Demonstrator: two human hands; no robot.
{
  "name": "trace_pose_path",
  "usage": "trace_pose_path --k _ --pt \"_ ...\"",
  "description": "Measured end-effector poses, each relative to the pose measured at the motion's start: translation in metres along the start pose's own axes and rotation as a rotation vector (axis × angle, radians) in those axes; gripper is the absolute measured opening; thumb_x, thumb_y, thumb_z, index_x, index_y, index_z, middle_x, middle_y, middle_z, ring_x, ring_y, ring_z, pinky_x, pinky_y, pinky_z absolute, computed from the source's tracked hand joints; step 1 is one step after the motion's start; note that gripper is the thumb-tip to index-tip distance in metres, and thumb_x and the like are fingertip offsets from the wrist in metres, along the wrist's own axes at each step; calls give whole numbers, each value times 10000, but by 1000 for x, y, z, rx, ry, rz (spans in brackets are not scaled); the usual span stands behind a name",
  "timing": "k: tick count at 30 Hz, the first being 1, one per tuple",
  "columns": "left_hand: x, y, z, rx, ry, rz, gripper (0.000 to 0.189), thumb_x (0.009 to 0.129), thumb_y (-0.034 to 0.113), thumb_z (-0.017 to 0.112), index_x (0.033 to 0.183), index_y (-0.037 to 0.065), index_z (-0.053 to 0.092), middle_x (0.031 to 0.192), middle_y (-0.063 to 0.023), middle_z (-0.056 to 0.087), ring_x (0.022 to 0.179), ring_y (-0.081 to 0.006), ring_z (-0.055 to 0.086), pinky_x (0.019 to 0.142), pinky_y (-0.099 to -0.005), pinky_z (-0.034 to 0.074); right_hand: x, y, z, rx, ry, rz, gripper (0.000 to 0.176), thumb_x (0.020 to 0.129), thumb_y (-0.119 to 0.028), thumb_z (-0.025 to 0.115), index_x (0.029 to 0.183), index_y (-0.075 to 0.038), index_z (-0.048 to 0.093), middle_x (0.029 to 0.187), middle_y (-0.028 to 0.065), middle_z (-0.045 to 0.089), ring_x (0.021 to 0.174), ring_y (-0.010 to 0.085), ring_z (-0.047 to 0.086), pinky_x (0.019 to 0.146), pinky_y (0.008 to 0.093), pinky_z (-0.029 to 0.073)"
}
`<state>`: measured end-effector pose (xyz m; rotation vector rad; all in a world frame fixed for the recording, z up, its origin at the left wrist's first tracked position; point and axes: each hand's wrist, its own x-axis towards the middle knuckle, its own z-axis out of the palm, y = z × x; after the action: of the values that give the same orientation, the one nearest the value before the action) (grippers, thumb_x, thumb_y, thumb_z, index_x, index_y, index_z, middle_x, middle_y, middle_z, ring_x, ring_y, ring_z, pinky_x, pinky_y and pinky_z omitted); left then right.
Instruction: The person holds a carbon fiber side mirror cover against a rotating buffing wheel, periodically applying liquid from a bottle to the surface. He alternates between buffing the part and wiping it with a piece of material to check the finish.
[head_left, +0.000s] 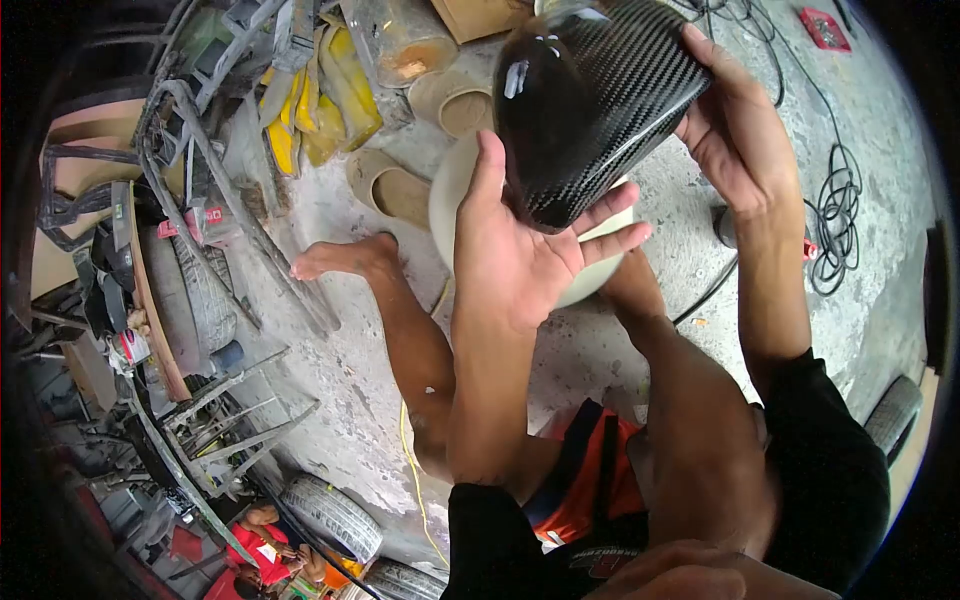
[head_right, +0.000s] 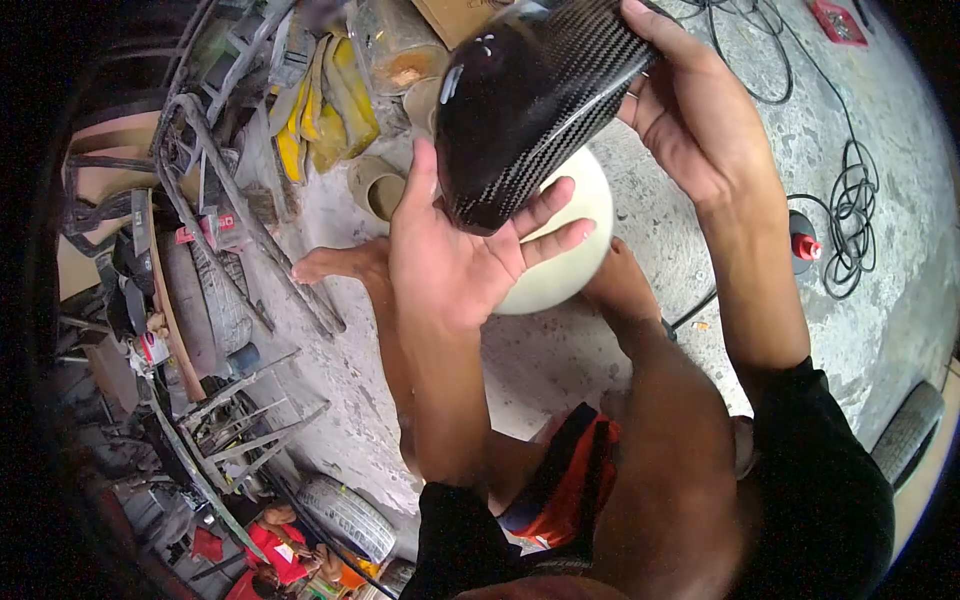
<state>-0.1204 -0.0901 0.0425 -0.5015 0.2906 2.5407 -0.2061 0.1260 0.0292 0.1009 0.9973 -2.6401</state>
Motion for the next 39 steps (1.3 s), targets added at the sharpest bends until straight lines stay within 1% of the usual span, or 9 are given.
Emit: trace_pose_path --k 5,10,11,15,22,24,27,36,39 --pt "6 -5 -2 3 19 -39 710 997 638 305 1306 43 537 1077 -197 666 1081 -471 611 911 -673 485 -5 -7 -4 -22 173 -15 257 1015 -153 521 1157 54 579 1100 153 675 936 185 692 808 291 614" --pt "25 -8 -4 486 107 5 840 947 747 236 1250 32 555 818 -104 590 880 -446 699 906 -625 514 -16 -19 -12 10 278 -82 219 1008 -142 526 1088 54 586 993 140 689 829 181 702 733 256 626" --pt "31 -11 0 560 125 65 840 949 746 240 1225 19 559 851 -91 612 668 -311 695 826 -580 568 -21 -20 -14 8 311 -119 207 1003 -143 535 1060 50 587 969 133 688 821 185 701 732 258 628" --pt "50 -16 8 589 134 103 812 974 707 247 1206 -10 548 939 -74 652 451 -133 452 667 -494 621 -32 -28 -2 -19 457 -190 204 980 -144 554 1048 43 596 897 100 638 751 152 658 682 250 620" --pt "53 -14 -3 448 91 -1 754 995 644 268 1199 -13 576 803 -133 677 524 -254 608 798 -608 554 -38 -28 -12 68 385 -191 173 977 -107 551 1040 48 592 1001 160 683 878 207 700 762 299 627" --pt "47 -14 -3 539 105 92 743 990 665 293 1210 5 554 878 -81 670 557 -198 617 796 -539 588 -41 -25 -8 71 365 -207 189 972 -117 564 1071 40 600 1020 148 681 881 190 697 747 291 623" --pt "38 -9 -4 544 67 149 684 1011 612 314 1206 9 571 918 -111 701 643 -260 678 821 -502 590 -43 -16 -5 125 165 -246 251 977 -134 578 1152 45 597 1116 137 685 990 217 689 883 351 589" --pt "26 4 -3 538 87 174 651 1019 583 324 1262 29 563 1049 -148 715 749 -305 724 784 -436 610 -36 -3 -18 232 32 -175 299 1007 -128 517 1229 70 546 1205 166 649 1064 243 667 911 372 580" --pt "25 10 1 634 134 122 701 1000 602 326 1291 5 551 1085 -180 698 774 -346 712 858 -631 543 -35 2 -22 270 0 -145 373 987 -131 556 1304 57 499 1250 176 624 1111 264 647 934 405 570"
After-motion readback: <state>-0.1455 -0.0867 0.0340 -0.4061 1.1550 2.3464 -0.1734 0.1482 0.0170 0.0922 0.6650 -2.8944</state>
